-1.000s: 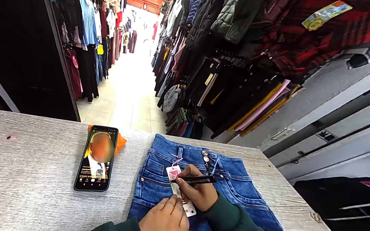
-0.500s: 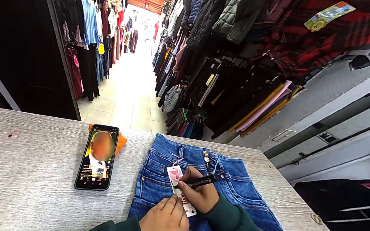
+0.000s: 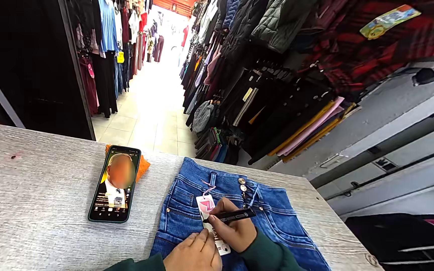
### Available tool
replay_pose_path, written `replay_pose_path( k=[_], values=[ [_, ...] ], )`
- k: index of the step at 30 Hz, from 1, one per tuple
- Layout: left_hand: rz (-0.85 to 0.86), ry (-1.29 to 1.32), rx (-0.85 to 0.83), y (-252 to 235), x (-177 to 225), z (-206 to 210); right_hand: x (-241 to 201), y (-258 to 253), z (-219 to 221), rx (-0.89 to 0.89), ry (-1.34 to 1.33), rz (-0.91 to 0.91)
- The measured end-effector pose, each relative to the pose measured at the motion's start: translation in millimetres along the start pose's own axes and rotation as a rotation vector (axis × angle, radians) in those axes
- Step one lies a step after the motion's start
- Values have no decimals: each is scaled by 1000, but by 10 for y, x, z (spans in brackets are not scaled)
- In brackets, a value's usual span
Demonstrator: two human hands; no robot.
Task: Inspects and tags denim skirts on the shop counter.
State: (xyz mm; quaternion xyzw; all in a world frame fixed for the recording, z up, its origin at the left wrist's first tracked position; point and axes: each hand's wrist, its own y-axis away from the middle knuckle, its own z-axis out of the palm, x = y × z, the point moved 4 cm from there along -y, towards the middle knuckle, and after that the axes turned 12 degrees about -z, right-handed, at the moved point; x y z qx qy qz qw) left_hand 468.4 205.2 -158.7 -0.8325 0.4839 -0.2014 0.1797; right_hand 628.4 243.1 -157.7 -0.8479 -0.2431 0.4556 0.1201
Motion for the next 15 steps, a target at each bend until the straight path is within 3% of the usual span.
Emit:
replay_pose_path(
  k=[7,15],
  values=[
    [-2,10,-25,3,1,-5,21,25,-46,38,80,59],
    [-7,21,-49,3,-1,-7,37,10,-37,103,-85,20]
  ],
)
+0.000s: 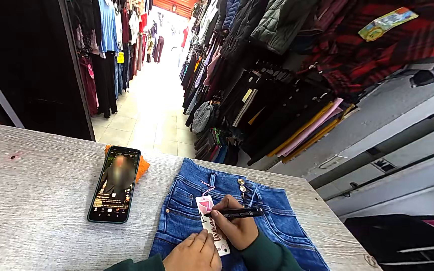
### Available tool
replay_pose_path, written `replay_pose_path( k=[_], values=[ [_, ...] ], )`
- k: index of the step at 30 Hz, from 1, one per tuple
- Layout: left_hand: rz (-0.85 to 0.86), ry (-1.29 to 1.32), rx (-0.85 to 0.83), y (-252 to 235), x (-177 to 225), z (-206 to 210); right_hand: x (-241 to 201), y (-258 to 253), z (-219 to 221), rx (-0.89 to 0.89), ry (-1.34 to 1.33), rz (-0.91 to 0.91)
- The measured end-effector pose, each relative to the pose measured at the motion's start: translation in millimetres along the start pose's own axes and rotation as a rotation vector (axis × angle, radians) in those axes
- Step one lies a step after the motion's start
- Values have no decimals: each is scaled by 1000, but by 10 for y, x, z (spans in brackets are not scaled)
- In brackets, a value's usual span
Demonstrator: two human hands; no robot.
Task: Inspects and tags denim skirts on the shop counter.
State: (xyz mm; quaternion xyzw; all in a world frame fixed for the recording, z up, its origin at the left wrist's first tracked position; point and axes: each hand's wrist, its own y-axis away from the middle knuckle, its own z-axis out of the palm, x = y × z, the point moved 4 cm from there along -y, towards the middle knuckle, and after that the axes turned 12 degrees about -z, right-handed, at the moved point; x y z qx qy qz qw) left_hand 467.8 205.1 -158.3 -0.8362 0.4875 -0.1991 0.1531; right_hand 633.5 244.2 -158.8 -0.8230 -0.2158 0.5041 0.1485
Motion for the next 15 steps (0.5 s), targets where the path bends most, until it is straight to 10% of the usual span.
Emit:
replay_pose_path(
  k=[15],
  values=[
    [5,-3,-29,24,-13,83,31,19,10,-14,3,29]
  ],
)
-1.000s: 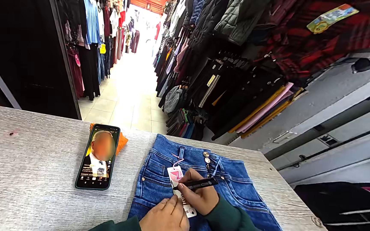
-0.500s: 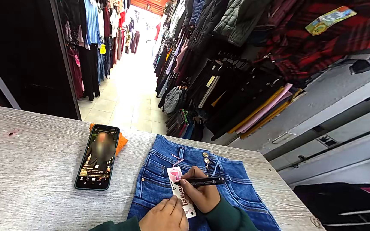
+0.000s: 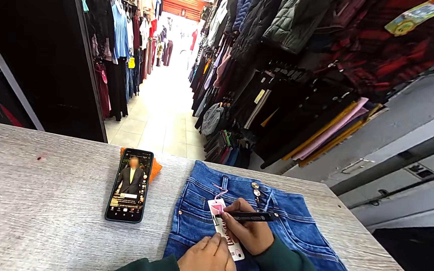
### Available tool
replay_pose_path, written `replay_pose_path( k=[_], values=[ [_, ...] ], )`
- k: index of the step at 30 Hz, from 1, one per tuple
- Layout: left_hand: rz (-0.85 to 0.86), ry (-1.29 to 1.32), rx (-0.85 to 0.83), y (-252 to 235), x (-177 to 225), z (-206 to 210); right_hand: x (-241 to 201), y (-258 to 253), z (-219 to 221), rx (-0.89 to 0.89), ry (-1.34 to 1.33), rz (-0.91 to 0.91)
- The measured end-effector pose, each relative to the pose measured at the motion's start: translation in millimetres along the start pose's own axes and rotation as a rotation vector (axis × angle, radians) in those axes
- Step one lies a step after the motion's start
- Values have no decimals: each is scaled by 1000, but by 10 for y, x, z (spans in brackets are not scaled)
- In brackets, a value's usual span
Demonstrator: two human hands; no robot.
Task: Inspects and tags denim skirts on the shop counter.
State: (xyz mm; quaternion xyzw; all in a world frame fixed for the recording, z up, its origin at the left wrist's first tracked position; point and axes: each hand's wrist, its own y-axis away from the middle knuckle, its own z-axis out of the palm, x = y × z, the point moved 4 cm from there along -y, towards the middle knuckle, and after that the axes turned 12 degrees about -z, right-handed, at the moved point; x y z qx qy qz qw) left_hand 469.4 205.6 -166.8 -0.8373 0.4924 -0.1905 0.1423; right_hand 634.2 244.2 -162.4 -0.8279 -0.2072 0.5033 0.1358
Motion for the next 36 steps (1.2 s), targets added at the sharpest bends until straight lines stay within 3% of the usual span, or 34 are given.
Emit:
replay_pose_path(
  k=[7,36],
  values=[
    [-10,-16,72,-12,14,-50,-25,-44,2,14,36,7],
    [1,-18,75,-21,15,-59,-19,-24,-29,-36,111,-4]
  ],
)
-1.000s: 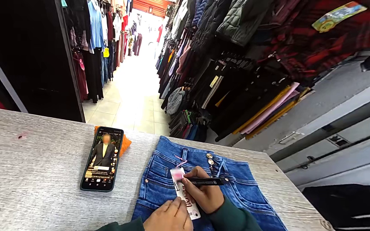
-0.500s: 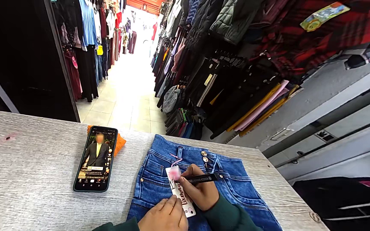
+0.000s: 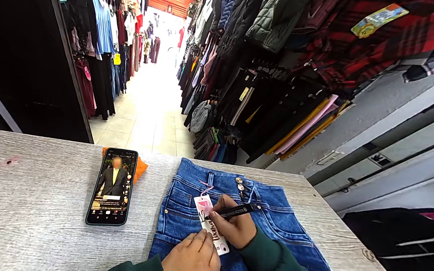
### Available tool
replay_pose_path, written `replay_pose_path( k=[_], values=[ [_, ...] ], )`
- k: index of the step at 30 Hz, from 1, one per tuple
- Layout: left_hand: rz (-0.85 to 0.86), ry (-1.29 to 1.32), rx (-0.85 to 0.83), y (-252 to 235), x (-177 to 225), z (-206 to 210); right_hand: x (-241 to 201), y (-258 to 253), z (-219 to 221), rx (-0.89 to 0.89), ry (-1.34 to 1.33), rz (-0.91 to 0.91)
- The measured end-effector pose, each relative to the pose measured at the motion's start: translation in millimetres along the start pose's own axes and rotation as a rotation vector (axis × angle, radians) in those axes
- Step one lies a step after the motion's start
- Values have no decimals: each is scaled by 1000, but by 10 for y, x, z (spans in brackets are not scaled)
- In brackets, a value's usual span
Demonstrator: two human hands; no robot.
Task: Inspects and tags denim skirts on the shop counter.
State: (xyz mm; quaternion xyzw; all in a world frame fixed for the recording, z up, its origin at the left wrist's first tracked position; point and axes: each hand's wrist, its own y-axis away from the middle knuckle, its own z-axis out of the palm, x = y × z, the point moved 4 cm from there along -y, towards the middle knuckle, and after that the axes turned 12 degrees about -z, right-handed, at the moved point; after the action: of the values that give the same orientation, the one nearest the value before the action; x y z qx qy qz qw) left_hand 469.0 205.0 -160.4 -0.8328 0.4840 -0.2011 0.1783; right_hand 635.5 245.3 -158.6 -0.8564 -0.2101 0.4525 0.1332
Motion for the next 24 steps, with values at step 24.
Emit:
replay_pose_path(
  k=[24],
  values=[
    [-2,-7,-7,-2,7,-11,-14,15,-54,110,8,104]
  ],
)
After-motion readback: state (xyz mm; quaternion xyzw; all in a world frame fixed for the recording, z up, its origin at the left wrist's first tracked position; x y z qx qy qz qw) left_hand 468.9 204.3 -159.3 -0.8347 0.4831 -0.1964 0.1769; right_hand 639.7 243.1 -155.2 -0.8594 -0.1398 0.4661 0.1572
